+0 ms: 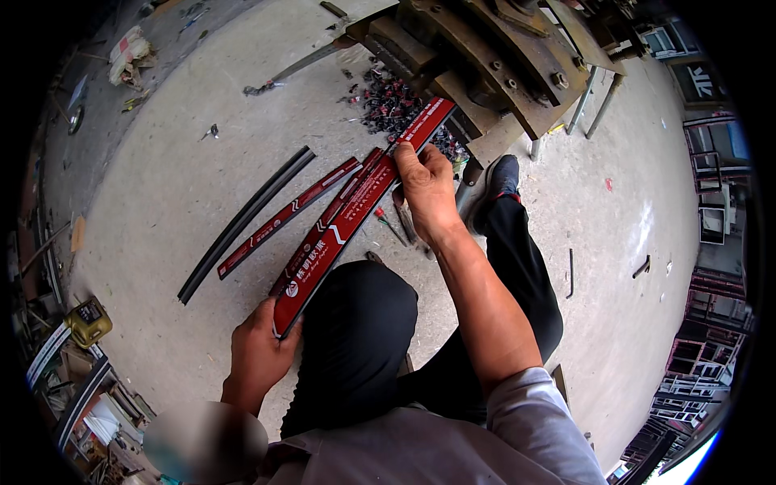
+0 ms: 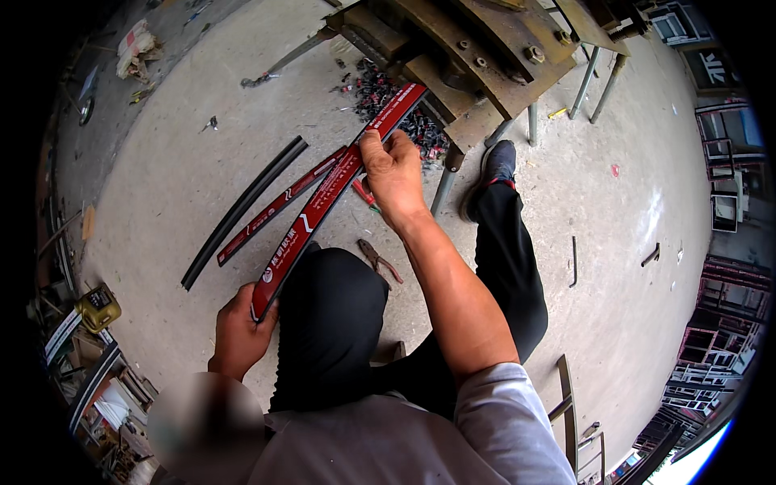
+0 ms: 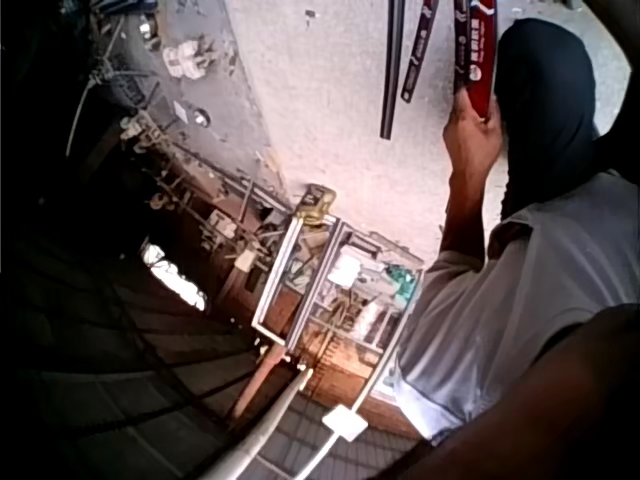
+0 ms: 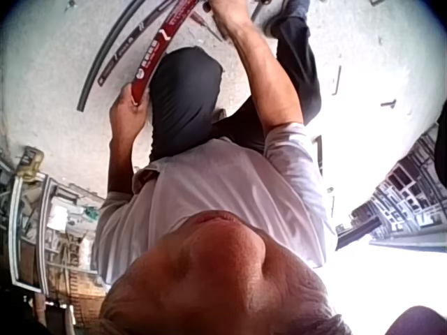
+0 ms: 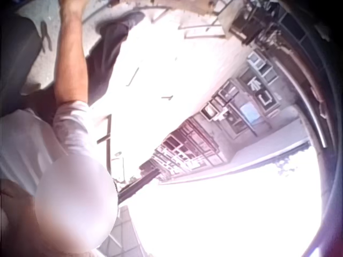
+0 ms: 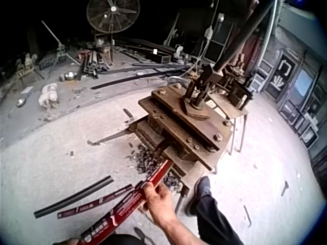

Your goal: The person measures a long metal profile with a tape measure and marks it with a marker. They then place the profile on a miter saw, cut it, and stack the cut pieces. The person repeats this process for several profiles.

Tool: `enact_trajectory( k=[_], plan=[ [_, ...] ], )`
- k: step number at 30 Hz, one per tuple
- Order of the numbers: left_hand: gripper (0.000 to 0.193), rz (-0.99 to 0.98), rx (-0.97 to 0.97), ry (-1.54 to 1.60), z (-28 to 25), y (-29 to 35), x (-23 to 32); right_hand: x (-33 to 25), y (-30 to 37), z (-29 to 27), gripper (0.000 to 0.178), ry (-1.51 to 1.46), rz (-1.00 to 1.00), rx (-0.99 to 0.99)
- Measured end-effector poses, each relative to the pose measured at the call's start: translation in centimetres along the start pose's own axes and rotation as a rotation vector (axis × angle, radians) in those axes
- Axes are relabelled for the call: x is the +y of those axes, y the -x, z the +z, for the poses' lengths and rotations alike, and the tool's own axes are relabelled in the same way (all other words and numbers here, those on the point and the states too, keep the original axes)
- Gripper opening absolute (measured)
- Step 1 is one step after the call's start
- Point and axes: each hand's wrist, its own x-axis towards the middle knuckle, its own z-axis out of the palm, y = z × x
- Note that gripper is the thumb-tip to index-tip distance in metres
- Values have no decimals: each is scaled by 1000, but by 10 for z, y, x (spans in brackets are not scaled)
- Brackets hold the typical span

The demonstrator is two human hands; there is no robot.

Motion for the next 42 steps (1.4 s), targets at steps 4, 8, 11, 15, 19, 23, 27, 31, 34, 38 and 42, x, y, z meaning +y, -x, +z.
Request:
enact_trajectory(
  k=[4,8,11,15,19,23,27,31,34,38,42],
  plan=[
    [39,10,29,-19,2,1,0,-1,1,5,29,-33,-7,19],
    [37,27,50,-52,6,-3,-9,0,1,5,29,-59,9,4],
    [38,42,84,-73,5,-6,-14,4,1,7,27,-101,-16,-9],
    [38,53,71,-89,3,-15,-21,7,-4,11,28,-126,-32,26],
    [36,40,48,-97,0,-24,-30,9,-8,16,29,-138,-49,32],
    [35,48,40,-100,-5,-31,-31,10,-10,11,27,-122,-23,-2],
    [43,60,52,-138,-13,-42,-44,10,-14,15,28,-172,-33,-16],
    [43,70,29,-154,-20,-51,-44,9,-20,17,27,-182,-31,25],
    [44,61,29,-165,-20,-52,-44,7,-25,25,25,-249,-12,73],
    [45,69,28,-158,-17,-52,-52,-15,-24,46,23,-415,110,173],
    [47,68,28,-154,-17,-56,-57,-11,-33,62,23,-544,79,322]
  ],
)
